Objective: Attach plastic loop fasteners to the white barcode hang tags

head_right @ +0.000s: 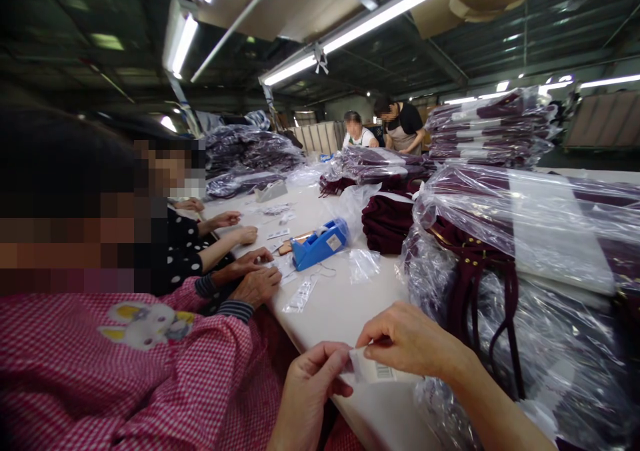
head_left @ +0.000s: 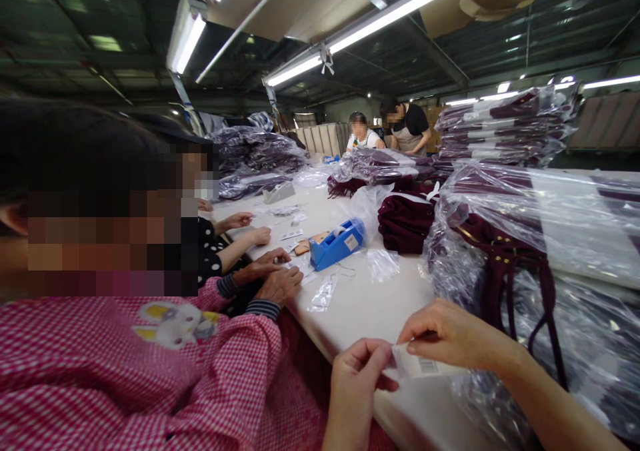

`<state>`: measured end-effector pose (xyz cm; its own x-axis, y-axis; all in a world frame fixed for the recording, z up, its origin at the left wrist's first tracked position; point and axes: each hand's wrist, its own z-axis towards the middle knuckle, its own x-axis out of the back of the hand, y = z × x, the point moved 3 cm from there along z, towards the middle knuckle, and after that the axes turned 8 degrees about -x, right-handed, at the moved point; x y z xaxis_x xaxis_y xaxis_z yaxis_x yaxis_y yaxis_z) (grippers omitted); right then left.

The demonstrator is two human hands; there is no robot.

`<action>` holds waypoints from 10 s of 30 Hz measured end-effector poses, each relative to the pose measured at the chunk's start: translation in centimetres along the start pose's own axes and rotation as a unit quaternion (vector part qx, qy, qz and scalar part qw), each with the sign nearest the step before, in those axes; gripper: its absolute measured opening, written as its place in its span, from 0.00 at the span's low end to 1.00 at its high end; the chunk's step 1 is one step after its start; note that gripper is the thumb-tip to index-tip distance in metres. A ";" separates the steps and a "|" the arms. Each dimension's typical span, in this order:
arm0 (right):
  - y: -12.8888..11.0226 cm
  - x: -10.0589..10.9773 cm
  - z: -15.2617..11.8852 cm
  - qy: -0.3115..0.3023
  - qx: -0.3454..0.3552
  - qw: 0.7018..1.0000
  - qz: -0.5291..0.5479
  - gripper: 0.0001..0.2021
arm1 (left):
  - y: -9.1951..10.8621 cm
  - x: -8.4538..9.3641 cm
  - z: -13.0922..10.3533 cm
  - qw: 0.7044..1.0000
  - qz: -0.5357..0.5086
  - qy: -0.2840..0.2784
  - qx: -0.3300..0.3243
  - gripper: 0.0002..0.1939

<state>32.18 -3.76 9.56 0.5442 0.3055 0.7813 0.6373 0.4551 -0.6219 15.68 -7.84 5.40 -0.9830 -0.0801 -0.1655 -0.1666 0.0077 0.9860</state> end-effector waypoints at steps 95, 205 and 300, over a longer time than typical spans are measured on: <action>2.5 -3.8 2.5 0.133 -0.129 0.932 0.311 0.07 | -4.4 -2.2 5.0 0.945 -0.302 0.122 0.031 0.09; 3.6 -4.7 2.2 -0.007 -0.134 0.964 0.232 0.14 | -2.4 0.3 3.4 0.999 -0.004 -0.015 -0.028 0.15; 2.7 -6.4 2.3 0.230 -0.122 0.962 0.085 0.08 | -5.8 -0.6 4.4 0.970 0.026 0.210 -0.116 0.07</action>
<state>29.14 -2.62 3.00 0.7992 -0.0692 0.5971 0.5972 0.2040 -0.7757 16.88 -3.42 -0.33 -0.8630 -0.4856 -0.1395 -0.0469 -0.1979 0.9791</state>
